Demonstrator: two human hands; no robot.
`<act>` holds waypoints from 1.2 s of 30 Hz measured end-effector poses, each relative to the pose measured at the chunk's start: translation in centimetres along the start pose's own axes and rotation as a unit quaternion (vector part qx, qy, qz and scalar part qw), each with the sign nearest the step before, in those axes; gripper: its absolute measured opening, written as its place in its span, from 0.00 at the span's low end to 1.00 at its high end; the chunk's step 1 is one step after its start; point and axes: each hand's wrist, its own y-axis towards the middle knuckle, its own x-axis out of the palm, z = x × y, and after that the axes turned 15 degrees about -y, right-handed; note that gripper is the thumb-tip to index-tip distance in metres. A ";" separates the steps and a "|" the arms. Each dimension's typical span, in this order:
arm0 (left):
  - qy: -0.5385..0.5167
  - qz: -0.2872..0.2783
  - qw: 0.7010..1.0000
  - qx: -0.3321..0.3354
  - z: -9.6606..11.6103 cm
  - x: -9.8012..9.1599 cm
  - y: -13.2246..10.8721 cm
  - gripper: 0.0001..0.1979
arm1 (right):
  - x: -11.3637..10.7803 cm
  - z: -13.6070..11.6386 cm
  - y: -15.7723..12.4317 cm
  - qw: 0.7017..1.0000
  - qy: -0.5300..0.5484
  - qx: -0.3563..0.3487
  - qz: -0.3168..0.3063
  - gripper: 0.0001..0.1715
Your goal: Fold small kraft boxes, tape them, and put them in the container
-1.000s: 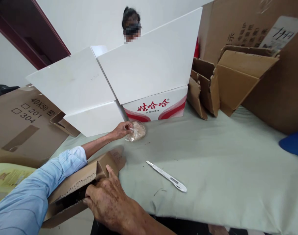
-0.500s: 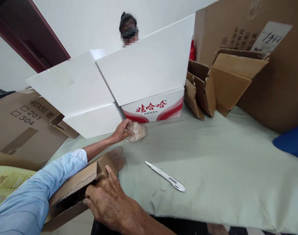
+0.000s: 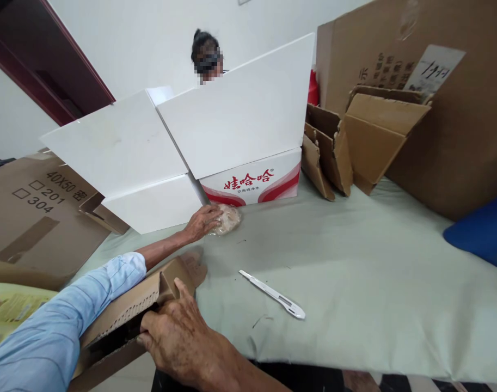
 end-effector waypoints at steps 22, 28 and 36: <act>-0.016 -0.075 0.997 0.012 -0.6 1.3 -1.7 0.40 | -2.7 6.0 -2.7 0.923 0.072 0.175 0.335 0.19; -0.038 -0.096 0.992 0.075 0.6 1.2 -1.6 0.44 | -4.9 18.9 0.8 0.837 0.051 0.448 0.311 0.37; -0.206 0.005 0.978 -0.043 0.9 1.0 -1.5 0.64 | -1.0 24.9 1.1 0.840 0.152 0.415 0.315 0.42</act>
